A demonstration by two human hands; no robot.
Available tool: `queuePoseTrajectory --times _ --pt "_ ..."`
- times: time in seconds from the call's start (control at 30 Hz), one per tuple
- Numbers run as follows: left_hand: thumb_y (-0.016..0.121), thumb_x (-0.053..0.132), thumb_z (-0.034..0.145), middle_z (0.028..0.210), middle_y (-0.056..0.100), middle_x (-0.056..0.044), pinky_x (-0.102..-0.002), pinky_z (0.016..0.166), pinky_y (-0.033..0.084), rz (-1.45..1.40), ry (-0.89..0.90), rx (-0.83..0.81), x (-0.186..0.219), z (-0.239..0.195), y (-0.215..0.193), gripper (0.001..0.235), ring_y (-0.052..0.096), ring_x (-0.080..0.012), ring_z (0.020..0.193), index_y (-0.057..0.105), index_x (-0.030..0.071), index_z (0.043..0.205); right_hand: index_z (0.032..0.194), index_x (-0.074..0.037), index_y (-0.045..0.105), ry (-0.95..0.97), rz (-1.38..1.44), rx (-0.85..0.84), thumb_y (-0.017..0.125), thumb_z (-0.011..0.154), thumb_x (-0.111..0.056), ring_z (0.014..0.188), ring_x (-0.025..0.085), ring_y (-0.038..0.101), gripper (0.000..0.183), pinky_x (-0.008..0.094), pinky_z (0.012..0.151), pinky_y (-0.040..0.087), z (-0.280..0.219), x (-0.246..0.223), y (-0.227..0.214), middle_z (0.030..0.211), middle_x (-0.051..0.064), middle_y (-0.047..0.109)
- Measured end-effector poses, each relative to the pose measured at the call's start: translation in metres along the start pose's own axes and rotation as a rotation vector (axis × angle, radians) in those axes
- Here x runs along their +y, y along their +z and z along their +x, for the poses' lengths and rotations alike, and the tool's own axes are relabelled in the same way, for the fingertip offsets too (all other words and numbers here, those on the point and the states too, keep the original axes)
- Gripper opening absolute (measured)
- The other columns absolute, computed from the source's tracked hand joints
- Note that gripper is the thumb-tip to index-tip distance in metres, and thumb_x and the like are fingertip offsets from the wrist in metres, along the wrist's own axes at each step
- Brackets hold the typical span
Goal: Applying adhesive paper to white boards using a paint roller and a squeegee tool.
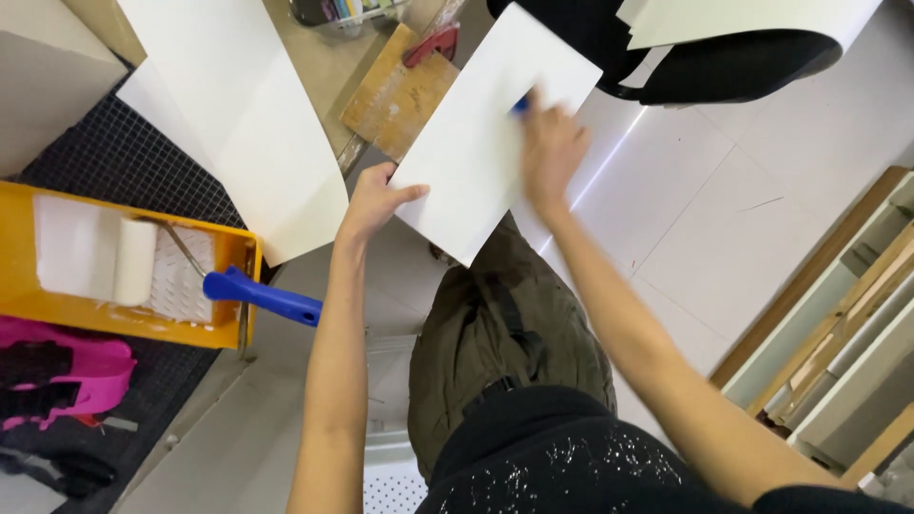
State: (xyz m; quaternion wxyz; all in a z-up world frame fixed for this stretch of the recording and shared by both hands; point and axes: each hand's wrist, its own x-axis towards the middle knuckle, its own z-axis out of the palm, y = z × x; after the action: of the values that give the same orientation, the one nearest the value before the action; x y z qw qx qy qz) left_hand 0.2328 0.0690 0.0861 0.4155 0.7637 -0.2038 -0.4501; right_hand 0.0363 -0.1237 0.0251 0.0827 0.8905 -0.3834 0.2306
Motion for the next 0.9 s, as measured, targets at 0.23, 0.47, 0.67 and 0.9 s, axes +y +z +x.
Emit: queuePoseTrajectory --times 0.23,0.47,0.67,0.9 --pt "0.091 0.024 0.066 0.064 0.057 -0.003 -0.024 0.051 0.036 0.022 0.02 0.0 -0.002 0.003 0.001 0.032 0.052 -0.0128 0.058 0.069 0.005 0.081 0.14 -0.034 0.058 -0.111 0.132 0.036 0.047 0.106 -0.046 0.074 0.013 0.051 0.038 0.033 0.073 0.029 -0.023 0.026 -0.007 0.086 -0.005 0.054" --pt "0.09 0.021 0.067 0.066 0.057 0.0 -0.022 0.053 0.036 -0.024 -0.004 0.013 0.007 0.003 0.004 0.031 0.051 -0.0104 0.06 0.07 0.005 0.083 0.126 -0.019 0.066 -0.041 0.125 -0.05 0.053 0.104 -0.04 0.077 0.025 0.049 0.033 0.04 0.083 0.032 -0.073 -0.024 -0.043 0.085 0.004 0.053" --pt "0.09 0.02 0.069 0.068 0.059 -0.002 -0.023 0.054 0.039 0.036 -0.027 0.003 0.025 -0.004 0.003 0.03 0.053 -0.0128 0.062 0.07 0.004 0.086 0.126 -0.018 0.066 0.094 0.347 0.041 0.066 0.101 -0.035 0.098 0.022 0.061 0.031 0.045 0.105 0.027 -0.044 0.03 0.015 0.1 0.004 0.064" --pt "0.084 0.031 0.077 0.087 0.065 0.001 -0.024 0.065 0.043 0.054 -0.158 -0.062 0.03 -0.006 0.0 0.033 0.058 -0.0093 0.077 0.062 0.009 0.087 0.109 -0.01 0.049 0.209 1.147 -0.031 0.049 0.094 0.005 0.082 0.022 0.051 0.021 0.035 0.079 0.041 -0.079 -0.025 -0.028 0.094 0.006 0.053"
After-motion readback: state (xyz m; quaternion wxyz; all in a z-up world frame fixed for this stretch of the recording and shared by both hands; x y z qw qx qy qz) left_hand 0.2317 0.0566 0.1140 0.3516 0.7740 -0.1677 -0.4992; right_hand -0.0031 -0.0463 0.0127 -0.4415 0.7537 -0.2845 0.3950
